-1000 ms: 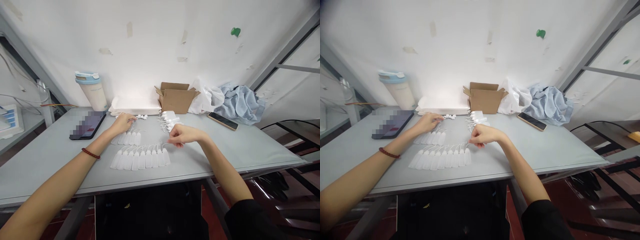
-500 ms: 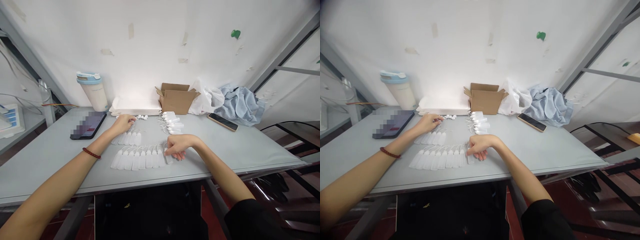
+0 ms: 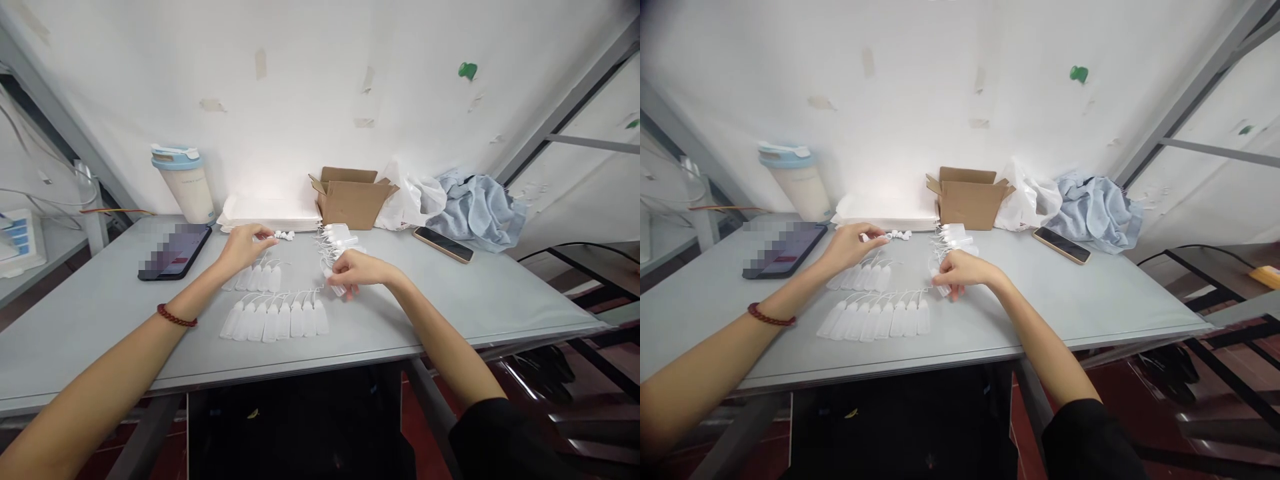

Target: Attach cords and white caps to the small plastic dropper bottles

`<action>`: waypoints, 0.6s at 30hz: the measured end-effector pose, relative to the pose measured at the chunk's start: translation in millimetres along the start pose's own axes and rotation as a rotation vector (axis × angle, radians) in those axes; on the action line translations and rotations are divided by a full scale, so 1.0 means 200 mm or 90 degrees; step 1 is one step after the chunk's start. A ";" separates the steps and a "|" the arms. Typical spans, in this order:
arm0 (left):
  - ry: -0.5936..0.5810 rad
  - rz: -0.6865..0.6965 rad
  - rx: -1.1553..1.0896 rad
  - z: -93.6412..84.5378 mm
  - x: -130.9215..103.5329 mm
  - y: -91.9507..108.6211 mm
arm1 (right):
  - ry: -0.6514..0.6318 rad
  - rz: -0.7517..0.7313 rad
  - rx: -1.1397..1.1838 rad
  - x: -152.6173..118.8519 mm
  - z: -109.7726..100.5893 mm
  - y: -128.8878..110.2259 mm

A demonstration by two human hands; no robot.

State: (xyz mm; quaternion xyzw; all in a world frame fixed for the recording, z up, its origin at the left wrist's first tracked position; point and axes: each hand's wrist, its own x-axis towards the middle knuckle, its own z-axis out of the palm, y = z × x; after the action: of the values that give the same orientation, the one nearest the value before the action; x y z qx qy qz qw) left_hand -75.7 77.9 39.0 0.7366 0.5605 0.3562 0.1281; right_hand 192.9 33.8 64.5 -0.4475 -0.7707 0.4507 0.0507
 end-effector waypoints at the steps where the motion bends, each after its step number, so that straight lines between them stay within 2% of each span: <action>1: 0.001 -0.002 -0.038 0.00 -0.02 0.03 | 0.052 -0.028 0.025 0.01 0.00 0.00; 3: -0.013 -0.017 -0.128 0.00 -0.06 0.09 | 0.135 -0.076 0.064 0.03 0.02 0.01; 5: -0.067 -0.054 -0.217 0.00 -0.10 0.15 | 0.205 -0.111 0.073 0.06 0.05 0.02; 7: -0.115 -0.063 -0.272 0.01 -0.13 0.21 | 0.277 -0.140 0.032 0.09 0.07 0.04; 10: -0.146 -0.055 -0.301 0.02 -0.17 0.26 | 0.380 -0.196 -0.079 0.13 0.10 0.07; 12: -0.153 -0.052 -0.311 0.03 -0.18 0.28 | 0.414 -0.238 -0.138 0.16 0.12 0.09; 18: -0.131 -0.017 -0.326 0.05 -0.20 0.28 | 0.441 -0.310 -0.239 0.19 0.16 0.11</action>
State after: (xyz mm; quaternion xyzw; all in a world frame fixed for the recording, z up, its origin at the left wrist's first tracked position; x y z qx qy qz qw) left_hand -32.3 24.3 49.5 0.7050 0.4459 0.4079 0.3711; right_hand 168.2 44.6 16.8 -0.3790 -0.8595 0.1022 0.3274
